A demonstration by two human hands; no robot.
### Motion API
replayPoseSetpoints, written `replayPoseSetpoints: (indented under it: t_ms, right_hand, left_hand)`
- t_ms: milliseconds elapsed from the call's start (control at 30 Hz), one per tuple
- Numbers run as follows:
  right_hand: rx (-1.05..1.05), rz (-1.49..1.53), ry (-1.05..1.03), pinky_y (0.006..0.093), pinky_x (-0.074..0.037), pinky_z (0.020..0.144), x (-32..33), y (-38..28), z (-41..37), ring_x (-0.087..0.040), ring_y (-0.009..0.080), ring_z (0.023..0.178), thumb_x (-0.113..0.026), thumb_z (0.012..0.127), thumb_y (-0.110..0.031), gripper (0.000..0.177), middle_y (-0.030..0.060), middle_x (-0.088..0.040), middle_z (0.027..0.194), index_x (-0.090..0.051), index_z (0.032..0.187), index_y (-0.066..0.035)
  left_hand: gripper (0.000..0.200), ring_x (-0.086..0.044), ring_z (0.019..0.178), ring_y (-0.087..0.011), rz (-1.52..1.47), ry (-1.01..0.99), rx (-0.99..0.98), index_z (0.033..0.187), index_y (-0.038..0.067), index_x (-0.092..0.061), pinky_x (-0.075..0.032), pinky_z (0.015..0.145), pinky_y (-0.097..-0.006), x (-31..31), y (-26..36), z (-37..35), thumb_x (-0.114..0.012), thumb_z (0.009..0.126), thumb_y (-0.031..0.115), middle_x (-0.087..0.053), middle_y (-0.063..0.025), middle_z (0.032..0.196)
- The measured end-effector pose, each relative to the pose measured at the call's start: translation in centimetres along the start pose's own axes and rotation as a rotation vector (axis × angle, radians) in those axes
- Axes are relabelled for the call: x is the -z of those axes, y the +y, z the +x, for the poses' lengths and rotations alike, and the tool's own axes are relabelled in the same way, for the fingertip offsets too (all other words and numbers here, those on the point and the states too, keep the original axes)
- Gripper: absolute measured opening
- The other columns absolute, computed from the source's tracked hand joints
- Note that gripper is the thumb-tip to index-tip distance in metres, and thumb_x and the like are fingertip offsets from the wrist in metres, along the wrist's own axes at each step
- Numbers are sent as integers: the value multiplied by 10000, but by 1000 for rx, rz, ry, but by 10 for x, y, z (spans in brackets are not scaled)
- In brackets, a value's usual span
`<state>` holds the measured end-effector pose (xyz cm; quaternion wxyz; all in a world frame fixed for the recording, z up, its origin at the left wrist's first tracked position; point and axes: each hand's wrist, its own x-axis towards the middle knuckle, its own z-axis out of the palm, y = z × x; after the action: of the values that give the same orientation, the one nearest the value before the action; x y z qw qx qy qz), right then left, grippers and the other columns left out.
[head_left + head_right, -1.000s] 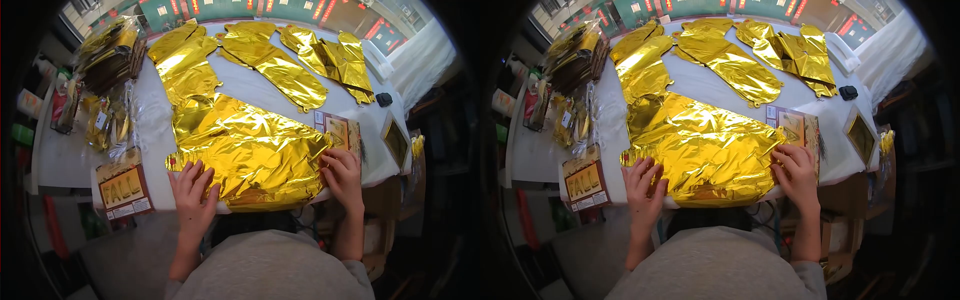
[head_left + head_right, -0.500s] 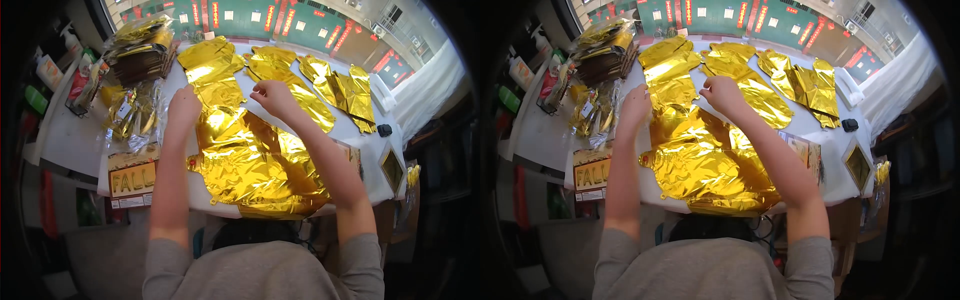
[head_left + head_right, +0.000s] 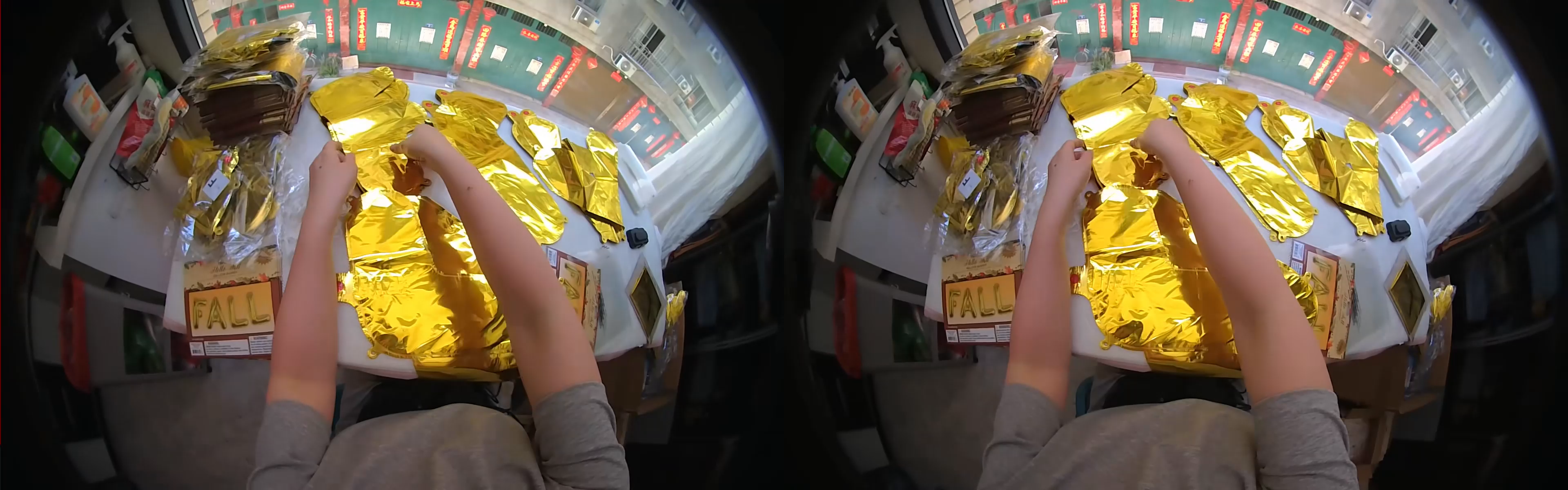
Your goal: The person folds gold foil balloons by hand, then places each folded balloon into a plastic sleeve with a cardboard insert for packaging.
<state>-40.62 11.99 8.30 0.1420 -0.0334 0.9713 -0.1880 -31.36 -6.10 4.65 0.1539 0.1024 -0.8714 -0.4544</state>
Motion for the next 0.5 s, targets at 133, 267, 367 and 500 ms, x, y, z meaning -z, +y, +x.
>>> replayPoseSetpoints:
  t_ms: [133,267,367,500]
  right_hand:
    - [-79,-132,17,485,-544,986,1,-7,6,-689,335,1213,-756,852,-417,536,140,-707,1335,-739,1262,-73]
    - [13,-202,55,411,-588,810,-6,9,27,-744,308,987,-772,853,-555,583,152,-760,1135,-773,1120,-37]
    - [136,29,48,424,-588,742,-4,20,40,-708,257,808,-737,918,-502,511,111,-739,959,-753,1039,-6]
    - [-56,117,-101,419,-514,598,8,17,34,-610,189,643,-701,965,-493,451,61,-664,792,-718,930,-44]
  left_hand:
    - [549,-706,973,-336,-57,-32,34,1274,-34,-628,-560,878,-410,-6,-8,2,-783,794,182,-723,-180,1037]
    - [536,-730,945,-250,-65,-52,91,1335,63,-627,-614,783,-358,-10,-9,13,-775,820,49,-713,-136,1106]
    - [477,-727,913,-232,-216,-177,117,1325,18,-637,-618,750,-335,-14,-14,20,-699,853,-16,-715,-142,1087]
    - [432,-700,867,-188,-621,-233,315,1276,-38,-680,-581,727,-302,-10,-7,16,-643,846,-68,-723,-111,1021]
